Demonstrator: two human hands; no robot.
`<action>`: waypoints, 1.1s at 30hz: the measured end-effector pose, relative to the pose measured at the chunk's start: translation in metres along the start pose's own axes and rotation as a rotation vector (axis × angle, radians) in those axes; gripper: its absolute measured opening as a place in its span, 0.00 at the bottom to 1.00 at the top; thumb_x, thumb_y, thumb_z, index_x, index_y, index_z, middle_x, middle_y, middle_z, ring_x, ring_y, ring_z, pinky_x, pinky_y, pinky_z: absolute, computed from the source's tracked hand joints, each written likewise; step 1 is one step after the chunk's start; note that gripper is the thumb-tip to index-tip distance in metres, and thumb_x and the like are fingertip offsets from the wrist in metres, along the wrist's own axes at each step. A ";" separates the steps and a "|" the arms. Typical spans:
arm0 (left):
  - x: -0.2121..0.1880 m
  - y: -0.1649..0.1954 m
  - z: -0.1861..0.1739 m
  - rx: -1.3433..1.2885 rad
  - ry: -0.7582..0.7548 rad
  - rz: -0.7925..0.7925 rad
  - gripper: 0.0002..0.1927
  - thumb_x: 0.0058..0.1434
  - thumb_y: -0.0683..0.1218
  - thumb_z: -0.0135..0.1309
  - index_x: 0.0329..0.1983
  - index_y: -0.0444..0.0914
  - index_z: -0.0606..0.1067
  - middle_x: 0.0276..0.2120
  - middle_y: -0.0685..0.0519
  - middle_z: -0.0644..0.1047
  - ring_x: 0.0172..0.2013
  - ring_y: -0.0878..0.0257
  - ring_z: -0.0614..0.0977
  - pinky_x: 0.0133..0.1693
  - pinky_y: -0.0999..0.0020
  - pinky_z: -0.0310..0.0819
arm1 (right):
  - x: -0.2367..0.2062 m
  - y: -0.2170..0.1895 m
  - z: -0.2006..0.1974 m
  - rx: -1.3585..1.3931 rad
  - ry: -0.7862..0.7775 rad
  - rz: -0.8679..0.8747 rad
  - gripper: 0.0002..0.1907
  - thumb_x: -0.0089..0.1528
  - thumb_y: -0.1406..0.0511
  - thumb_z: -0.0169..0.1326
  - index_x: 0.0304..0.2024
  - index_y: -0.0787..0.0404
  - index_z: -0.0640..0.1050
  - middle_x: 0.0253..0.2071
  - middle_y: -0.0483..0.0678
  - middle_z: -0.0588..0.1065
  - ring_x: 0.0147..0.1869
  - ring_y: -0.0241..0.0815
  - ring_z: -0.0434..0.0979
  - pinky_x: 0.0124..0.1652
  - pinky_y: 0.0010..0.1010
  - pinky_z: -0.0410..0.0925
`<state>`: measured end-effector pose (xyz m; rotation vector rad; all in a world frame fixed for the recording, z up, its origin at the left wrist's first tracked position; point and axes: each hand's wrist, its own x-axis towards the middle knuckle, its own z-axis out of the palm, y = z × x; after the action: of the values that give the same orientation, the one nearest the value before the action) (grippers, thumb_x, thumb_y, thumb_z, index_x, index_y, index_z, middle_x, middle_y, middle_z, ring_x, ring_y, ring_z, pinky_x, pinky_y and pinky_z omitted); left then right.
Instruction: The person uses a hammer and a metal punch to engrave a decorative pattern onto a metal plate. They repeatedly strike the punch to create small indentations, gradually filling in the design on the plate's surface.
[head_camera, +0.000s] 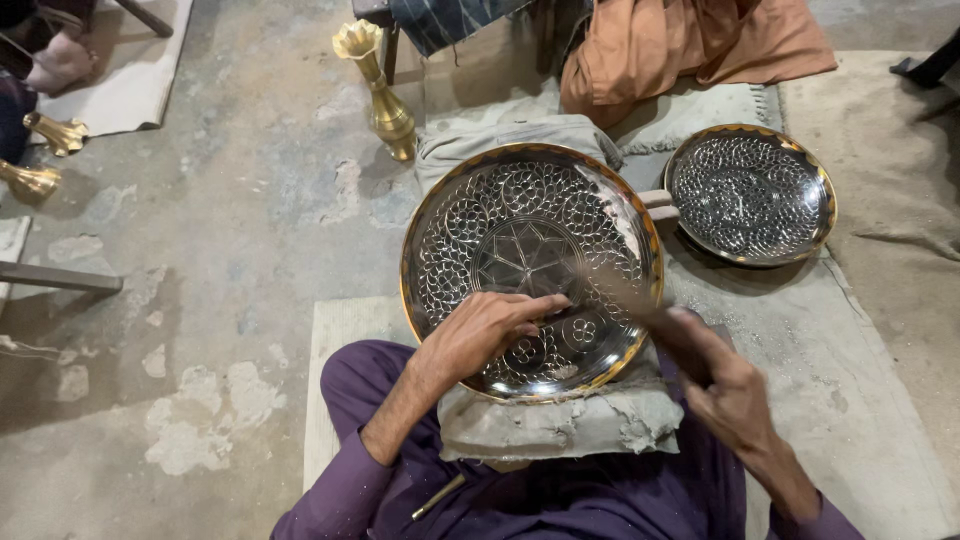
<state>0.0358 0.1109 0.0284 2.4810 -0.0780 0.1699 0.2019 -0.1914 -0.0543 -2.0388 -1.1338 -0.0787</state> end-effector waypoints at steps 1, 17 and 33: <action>0.000 0.001 0.000 -0.007 -0.005 -0.004 0.29 0.61 0.42 0.57 0.67 0.47 0.70 0.45 0.51 0.84 0.36 0.58 0.86 0.39 0.62 0.81 | 0.000 0.001 0.000 -0.134 -0.062 0.090 0.38 0.58 0.70 0.57 0.71 0.47 0.66 0.44 0.50 0.81 0.37 0.47 0.81 0.41 0.40 0.77; -0.010 0.007 -0.005 0.007 0.128 -0.058 0.28 0.62 0.40 0.58 0.66 0.45 0.71 0.42 0.49 0.83 0.38 0.56 0.85 0.41 0.61 0.81 | -0.012 0.008 -0.011 -0.213 -0.214 0.409 0.37 0.58 0.68 0.60 0.69 0.43 0.69 0.52 0.47 0.82 0.33 0.44 0.85 0.36 0.34 0.80; -0.018 0.009 0.040 -0.400 0.570 -0.392 0.28 0.61 0.42 0.62 0.64 0.38 0.68 0.38 0.45 0.84 0.40 0.57 0.89 0.39 0.63 0.90 | 0.035 -0.038 -0.044 0.040 -0.184 0.180 0.42 0.53 0.62 0.66 0.69 0.60 0.67 0.47 0.58 0.80 0.45 0.47 0.84 0.45 0.36 0.77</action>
<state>0.0209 0.0798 -0.0006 1.9232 0.5550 0.6158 0.2082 -0.1847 0.0129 -2.1357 -1.0465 0.2239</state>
